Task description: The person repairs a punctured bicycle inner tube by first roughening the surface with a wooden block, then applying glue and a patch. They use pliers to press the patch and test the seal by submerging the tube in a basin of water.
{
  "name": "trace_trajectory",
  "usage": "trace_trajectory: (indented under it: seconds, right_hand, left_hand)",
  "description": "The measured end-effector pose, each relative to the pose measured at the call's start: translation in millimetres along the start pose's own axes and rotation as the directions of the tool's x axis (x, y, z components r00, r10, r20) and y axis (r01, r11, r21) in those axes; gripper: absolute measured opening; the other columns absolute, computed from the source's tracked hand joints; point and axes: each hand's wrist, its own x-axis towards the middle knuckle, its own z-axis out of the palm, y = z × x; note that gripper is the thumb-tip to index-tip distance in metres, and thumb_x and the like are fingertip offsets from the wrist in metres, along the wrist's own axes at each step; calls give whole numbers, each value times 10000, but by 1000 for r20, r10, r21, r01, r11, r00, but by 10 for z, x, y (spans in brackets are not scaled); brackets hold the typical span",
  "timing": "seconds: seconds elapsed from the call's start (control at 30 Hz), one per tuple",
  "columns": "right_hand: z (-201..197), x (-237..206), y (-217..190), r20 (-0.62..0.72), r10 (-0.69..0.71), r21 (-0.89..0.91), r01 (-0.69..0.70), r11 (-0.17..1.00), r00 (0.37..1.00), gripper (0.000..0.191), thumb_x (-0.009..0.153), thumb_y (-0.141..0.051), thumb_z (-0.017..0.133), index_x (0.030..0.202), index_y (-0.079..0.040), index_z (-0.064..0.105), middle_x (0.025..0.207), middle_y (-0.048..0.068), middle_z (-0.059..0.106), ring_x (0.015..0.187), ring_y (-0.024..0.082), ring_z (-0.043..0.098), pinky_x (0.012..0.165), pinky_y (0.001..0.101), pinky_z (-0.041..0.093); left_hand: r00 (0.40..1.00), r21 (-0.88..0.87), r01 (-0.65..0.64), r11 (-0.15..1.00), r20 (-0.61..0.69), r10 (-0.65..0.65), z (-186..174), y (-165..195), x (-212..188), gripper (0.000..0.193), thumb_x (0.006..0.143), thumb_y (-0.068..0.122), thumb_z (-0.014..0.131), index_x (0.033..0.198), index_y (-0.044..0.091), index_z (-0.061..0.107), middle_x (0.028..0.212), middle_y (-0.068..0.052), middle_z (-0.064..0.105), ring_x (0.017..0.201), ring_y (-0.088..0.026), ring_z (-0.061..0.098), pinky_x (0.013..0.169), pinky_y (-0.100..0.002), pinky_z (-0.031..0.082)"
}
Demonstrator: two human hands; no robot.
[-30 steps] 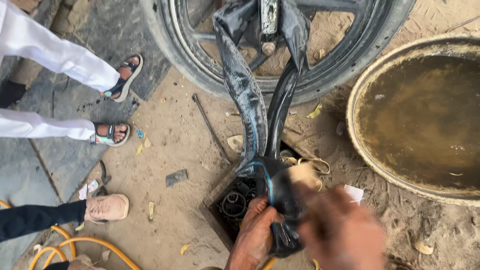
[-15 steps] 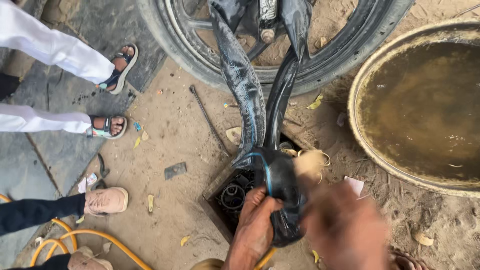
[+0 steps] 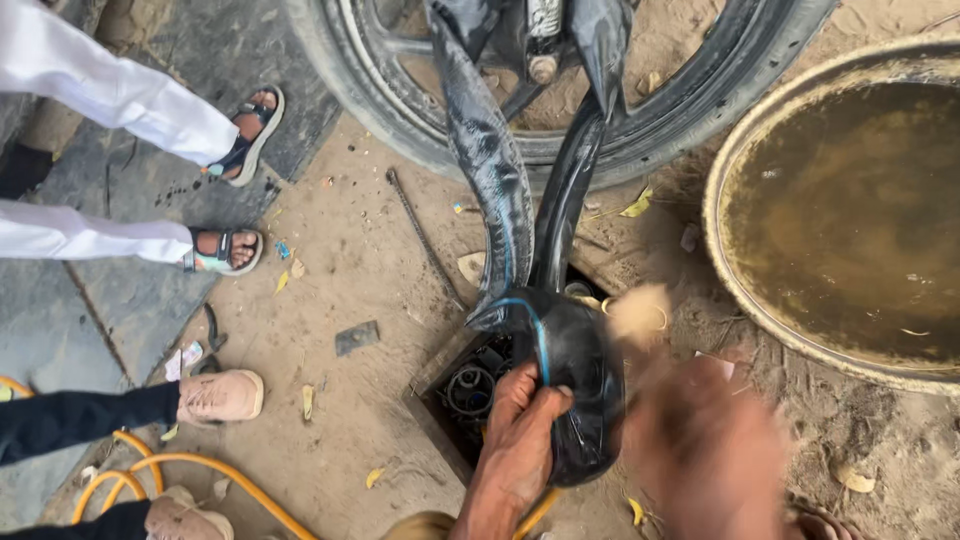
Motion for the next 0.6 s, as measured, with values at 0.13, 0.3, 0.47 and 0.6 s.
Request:
trace_trajectory:
  seconds: [0.13,0.3,0.47,0.6]
  right_hand:
    - [781,185,-8,-87,-237,162,248,955,968,387,839,-239,673,1163,-34,731,868,206,614,756,355,624,636,463,491]
    - [508,1644,-82,-407,363,134,-338,931,838,372,744,-301,802,1008,-45,748,880,151,692,744,293,677,647,451,550]
    - [-219,520,-180,270,341,5,-355,935,900,373,1051,-320,464,1168,-110,750,737,101,730,658,234,696,608,395,583]
    - [433,61,-151,-16,-223,99,224,970,975,413,754,-238,706,1119,-53,766,895,240,669,688,337,677,529,442,549]
  left_hand:
    - [998,-47,56,997,-27,-57,7,-21,-7,281,825,-62,556,1062,-19,702,909,-52,710,820,-114,642,807,-290,554]
    - [999,-108,6,994,44,-1,19,42,2,318,816,-72,512,1060,-28,711,898,-37,711,769,-96,636,760,-275,552]
    - [998,-152,68,986,-1,-69,-46,-55,39,237,820,-51,530,988,-29,696,850,-56,704,705,-115,638,707,-302,549]
    - [997,-160,83,984,7,-83,-100,-120,73,197,824,-63,558,965,-22,690,873,-72,709,748,-129,653,776,-308,569]
